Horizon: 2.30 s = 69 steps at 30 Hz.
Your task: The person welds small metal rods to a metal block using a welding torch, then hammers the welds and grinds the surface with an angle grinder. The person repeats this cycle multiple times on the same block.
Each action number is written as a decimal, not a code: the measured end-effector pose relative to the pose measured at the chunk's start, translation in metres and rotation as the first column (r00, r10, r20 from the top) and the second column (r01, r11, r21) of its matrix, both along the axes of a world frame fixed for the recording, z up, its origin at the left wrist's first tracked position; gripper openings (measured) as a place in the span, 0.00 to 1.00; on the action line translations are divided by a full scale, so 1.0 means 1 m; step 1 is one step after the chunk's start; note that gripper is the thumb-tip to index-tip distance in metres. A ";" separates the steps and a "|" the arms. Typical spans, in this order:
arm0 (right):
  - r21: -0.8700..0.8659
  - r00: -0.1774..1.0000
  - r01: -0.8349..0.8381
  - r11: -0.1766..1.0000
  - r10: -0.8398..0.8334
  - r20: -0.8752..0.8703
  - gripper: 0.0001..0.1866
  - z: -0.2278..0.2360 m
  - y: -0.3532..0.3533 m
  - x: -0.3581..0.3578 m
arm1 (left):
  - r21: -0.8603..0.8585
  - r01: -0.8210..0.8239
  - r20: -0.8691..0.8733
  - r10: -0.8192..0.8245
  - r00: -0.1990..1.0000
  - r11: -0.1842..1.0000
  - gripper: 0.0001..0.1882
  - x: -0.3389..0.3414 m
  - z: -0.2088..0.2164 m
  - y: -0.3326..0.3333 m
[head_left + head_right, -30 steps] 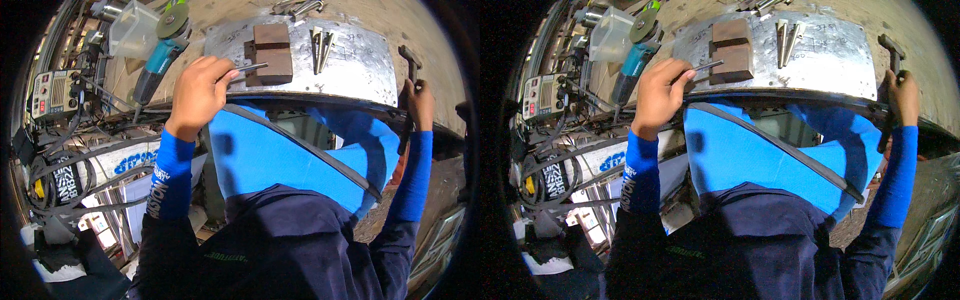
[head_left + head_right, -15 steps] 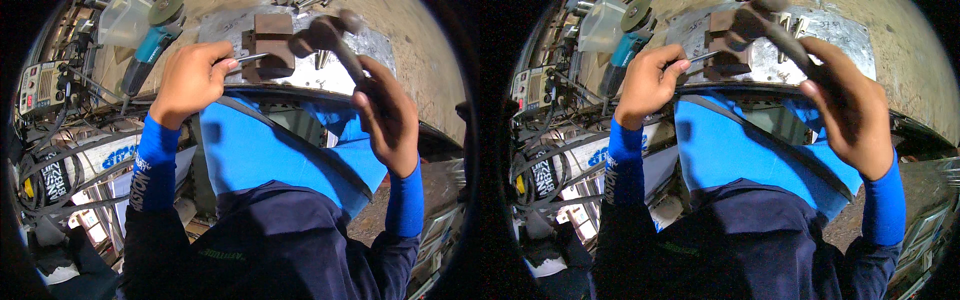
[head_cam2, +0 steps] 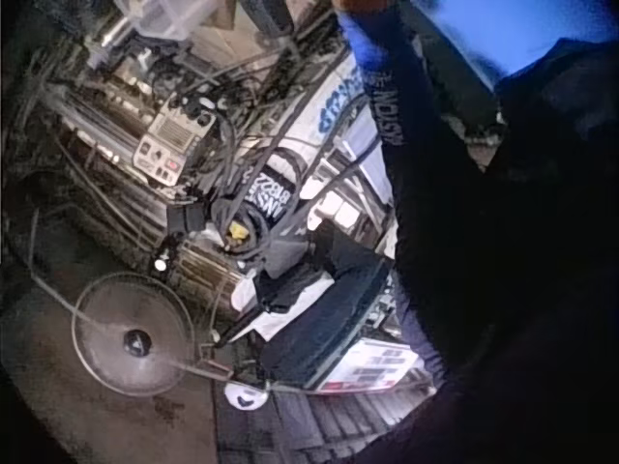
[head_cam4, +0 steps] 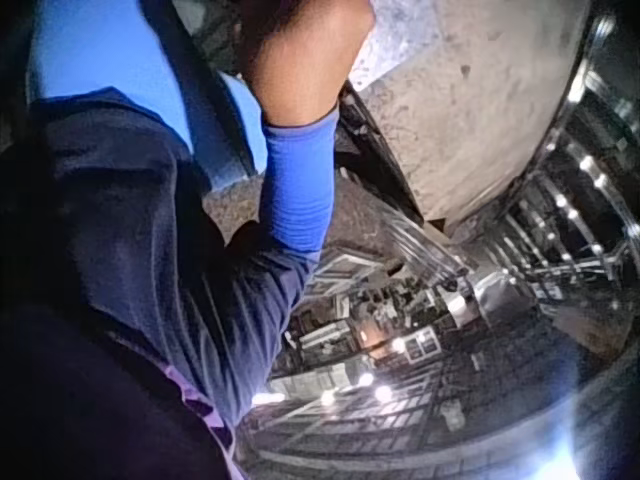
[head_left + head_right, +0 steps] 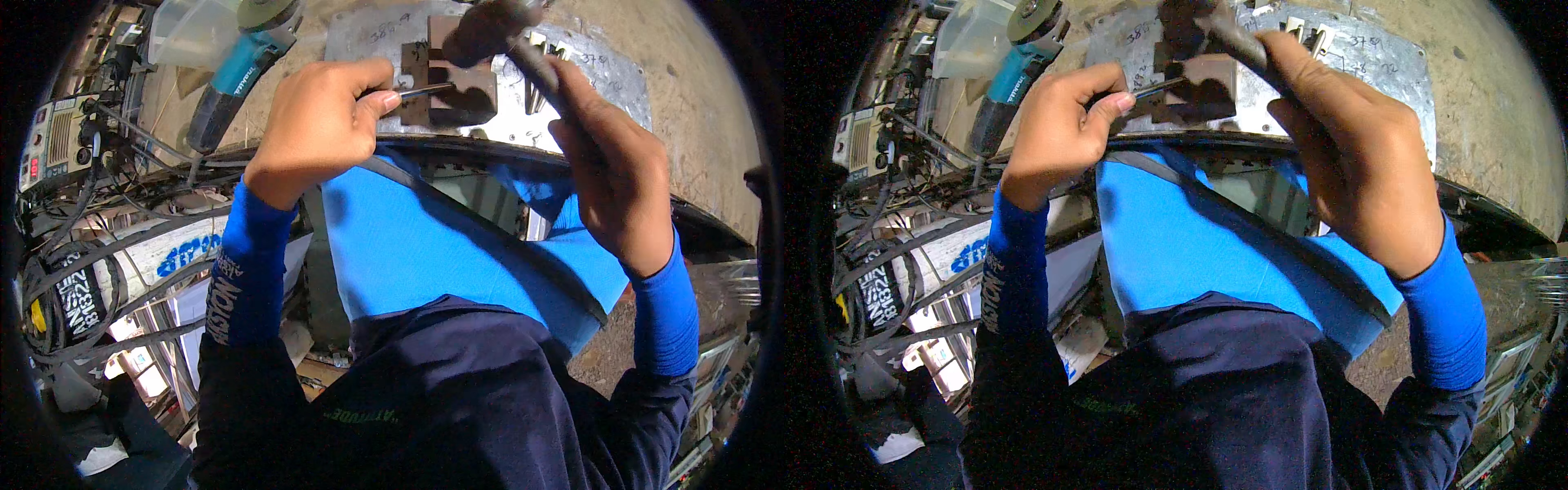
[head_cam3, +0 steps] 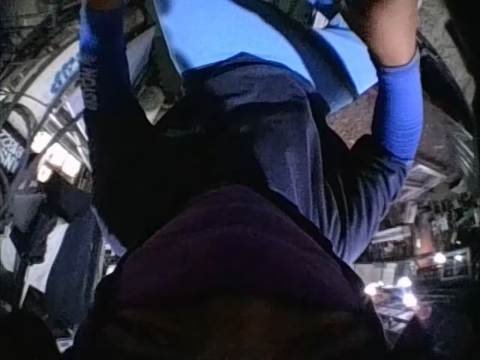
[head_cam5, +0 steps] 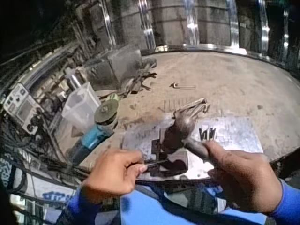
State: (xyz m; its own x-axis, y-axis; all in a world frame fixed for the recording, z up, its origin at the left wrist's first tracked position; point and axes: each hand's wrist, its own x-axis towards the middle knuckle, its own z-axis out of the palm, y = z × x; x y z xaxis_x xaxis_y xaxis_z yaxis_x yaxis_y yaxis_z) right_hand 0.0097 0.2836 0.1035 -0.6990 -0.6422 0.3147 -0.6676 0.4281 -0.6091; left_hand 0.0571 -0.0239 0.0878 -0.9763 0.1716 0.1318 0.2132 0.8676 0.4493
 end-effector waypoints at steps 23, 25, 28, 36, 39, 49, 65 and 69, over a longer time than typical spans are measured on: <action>0.081 0.996 0.019 0.997 -0.026 0.089 0.29 -0.009 0.000 0.008 | 0.200 -0.042 0.224 -0.004 0.975 0.979 0.09 -0.011 -0.005 -0.006; 0.066 0.998 0.015 0.998 -0.019 0.059 0.29 -0.006 0.000 0.006 | 0.261 -0.044 0.250 -0.024 0.968 0.964 0.10 -0.011 -0.008 -0.009; -0.014 1.000 0.016 1.000 -0.016 -0.008 0.29 -0.005 -0.001 0.009 | 0.256 -0.032 0.293 -0.046 0.955 0.966 0.14 -0.011 -0.004 -0.007; -0.037 0.999 0.030 0.999 -0.029 0.037 0.29 -0.011 -0.006 0.005 | 0.625 -0.159 0.530 -0.267 0.805 0.764 0.15 -0.020 -0.020 -0.028; -0.117 0.996 0.083 0.990 -0.081 0.021 0.28 -0.015 -0.006 0.012 | 0.718 -0.345 0.628 -0.348 0.696 0.605 0.12 -0.022 -0.020 -0.025; -0.071 0.998 0.030 0.997 -0.026 0.061 0.29 -0.017 -0.008 0.012 | 0.739 -0.630 0.636 -0.559 0.532 0.240 0.13 -0.023 -0.032 -0.032; -0.162 0.997 0.060 0.985 -0.052 0.058 0.28 -0.026 -0.008 0.009 | 0.614 -0.789 0.564 -0.692 0.451 -0.014 0.13 -0.017 -0.048 -0.036; -0.046 0.988 0.060 0.997 -0.053 0.145 0.27 -0.026 -0.008 0.014 | 0.636 -0.771 0.516 -0.735 0.439 -0.013 0.14 -0.018 -0.049 -0.038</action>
State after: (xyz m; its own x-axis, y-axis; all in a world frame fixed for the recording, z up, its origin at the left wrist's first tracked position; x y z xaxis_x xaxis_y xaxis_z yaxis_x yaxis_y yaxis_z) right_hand 0.0233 0.2756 0.0774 -0.7738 -0.5867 0.2389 -0.5473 0.4292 -0.7185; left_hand 0.0390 -0.0616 0.0383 -0.6215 0.6264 -0.4704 -0.7828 -0.4726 0.4049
